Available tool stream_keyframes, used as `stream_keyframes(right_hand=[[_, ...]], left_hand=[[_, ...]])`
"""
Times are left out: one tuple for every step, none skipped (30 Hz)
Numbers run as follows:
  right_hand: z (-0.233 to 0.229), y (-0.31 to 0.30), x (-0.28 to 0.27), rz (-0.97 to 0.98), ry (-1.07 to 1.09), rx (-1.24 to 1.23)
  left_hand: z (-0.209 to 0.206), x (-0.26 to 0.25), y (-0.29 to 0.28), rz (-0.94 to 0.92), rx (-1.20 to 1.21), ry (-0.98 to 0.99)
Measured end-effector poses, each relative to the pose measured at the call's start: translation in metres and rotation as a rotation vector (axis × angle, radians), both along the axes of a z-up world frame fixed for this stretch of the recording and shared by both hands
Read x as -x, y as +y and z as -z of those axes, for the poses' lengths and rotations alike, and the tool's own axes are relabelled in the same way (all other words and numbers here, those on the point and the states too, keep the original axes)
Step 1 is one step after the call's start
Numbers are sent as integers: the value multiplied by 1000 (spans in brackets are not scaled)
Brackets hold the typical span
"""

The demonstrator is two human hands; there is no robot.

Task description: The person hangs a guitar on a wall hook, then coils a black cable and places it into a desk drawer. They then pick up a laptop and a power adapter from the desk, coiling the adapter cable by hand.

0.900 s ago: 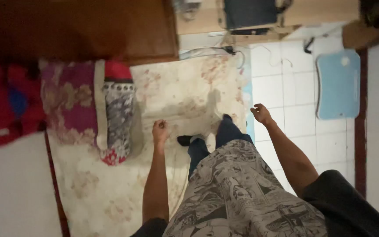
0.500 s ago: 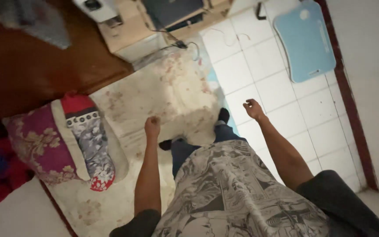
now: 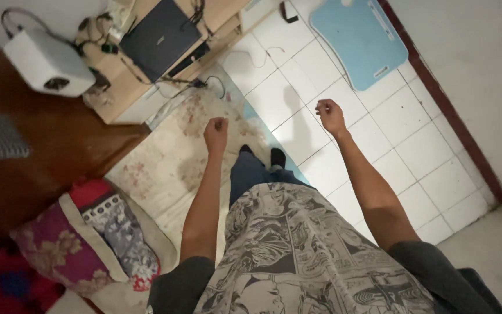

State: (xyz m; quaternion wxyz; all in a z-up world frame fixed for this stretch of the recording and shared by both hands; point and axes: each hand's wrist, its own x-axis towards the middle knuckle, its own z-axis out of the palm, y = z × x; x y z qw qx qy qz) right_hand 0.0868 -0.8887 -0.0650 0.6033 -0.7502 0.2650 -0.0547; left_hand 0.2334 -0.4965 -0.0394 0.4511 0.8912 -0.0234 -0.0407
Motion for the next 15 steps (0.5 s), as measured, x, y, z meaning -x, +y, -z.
stream_keyframes(right_hand=[[-1,0,-8,29,5,-9],[-2,-2,-11,61,7,-13],[-1,-3,-9,71,-1,-26],[-2,-3,-11,82,-15,-36],[-3,-4,-13,94,-29,-47],[-5,-8,-14,107,-10,-45],[-7,-11,-14,121,10,-44],[-7,-8,-15,125,31,-50],[-5,-6,-12,137,71,-65],[-4,-8,-10,152,106,-78],[-3,-10,-11,166,140,-91],[-3,-9,-10,176,143,-89],[-3,-9,-10,186,146,-88],[-3,-9,-8,194,151,-85],[-3,-9,-5,194,124,-80]], left_hand=[[0,-6,-6,15,32,7],[-1,-14,-12,31,67,11],[-3,-21,-18,47,102,17],[-4,-30,-21,62,86,23],[-4,-37,-22,77,70,28],[-5,-41,-26,83,51,35],[-7,-48,-34,97,95,37],[-8,-54,-34,101,132,41],[-9,-59,-33,105,170,46],[-10,-67,-33,123,113,24],[-11,-73,-33,141,56,2],[-10,-75,-33,162,0,-13],[-9,-80,-33,155,13,-3],[-8,-84,-34,146,27,9],[-7,-86,-35,136,41,22]])
